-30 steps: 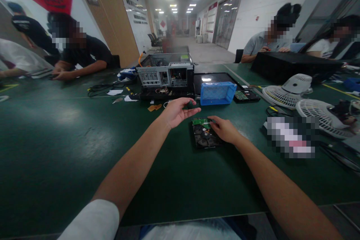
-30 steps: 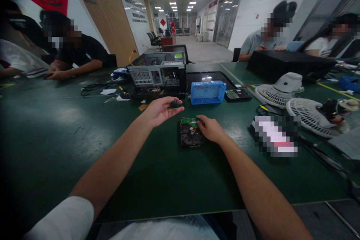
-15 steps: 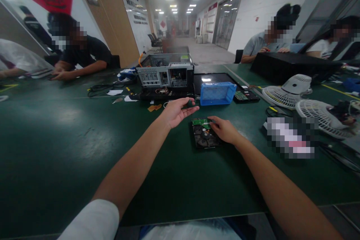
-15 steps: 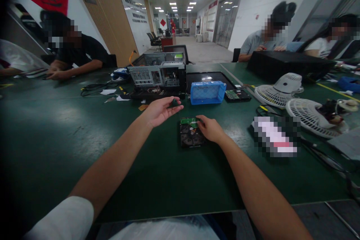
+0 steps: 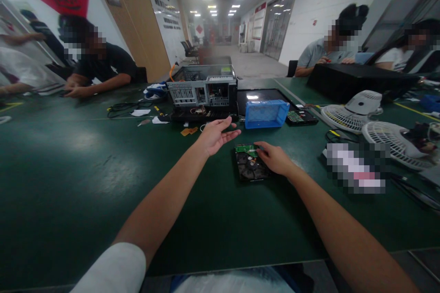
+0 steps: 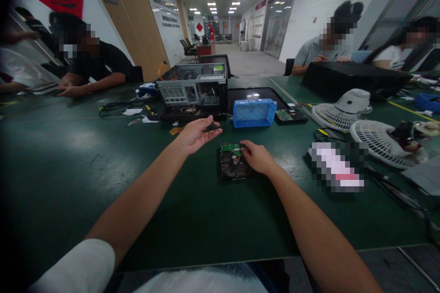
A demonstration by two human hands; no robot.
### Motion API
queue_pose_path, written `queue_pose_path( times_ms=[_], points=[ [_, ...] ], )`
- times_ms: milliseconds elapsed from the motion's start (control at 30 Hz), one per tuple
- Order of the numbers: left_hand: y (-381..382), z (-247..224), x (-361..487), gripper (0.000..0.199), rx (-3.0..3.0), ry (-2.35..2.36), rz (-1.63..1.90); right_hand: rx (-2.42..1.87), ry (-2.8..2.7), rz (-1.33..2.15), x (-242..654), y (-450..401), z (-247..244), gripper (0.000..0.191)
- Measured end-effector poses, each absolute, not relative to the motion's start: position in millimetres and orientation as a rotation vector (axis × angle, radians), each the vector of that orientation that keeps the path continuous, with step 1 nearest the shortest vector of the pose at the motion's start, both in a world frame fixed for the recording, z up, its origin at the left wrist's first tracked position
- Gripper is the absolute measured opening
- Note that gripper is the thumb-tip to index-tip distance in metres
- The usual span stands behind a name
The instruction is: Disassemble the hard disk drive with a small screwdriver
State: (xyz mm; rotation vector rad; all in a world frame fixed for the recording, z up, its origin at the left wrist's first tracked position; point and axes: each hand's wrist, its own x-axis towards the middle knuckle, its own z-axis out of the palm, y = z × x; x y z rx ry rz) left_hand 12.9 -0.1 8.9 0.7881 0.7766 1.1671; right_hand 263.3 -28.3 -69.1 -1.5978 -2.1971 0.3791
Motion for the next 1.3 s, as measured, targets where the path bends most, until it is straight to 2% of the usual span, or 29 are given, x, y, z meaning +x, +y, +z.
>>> queue_pose_path(
  times_ms=[800,1067,1300],
  points=[
    [-4.8,12.4,13.2,0.011,0.924,0.81,1.16,-1.664,-2.2,0.244,257.4,-29.3,-73.5,0.043],
    [-9.2,12.0,14.8,0.02,1.022,0.796,1.079,-1.701,-2.149,0.282,257.3,-26.7,-74.9,0.046],
    [-6.5,11.7,16.2,0.013,0.92,0.8,1.115,-1.656,-2.154,0.298,259.4,-25.5,-77.8,0.044]
  ],
)
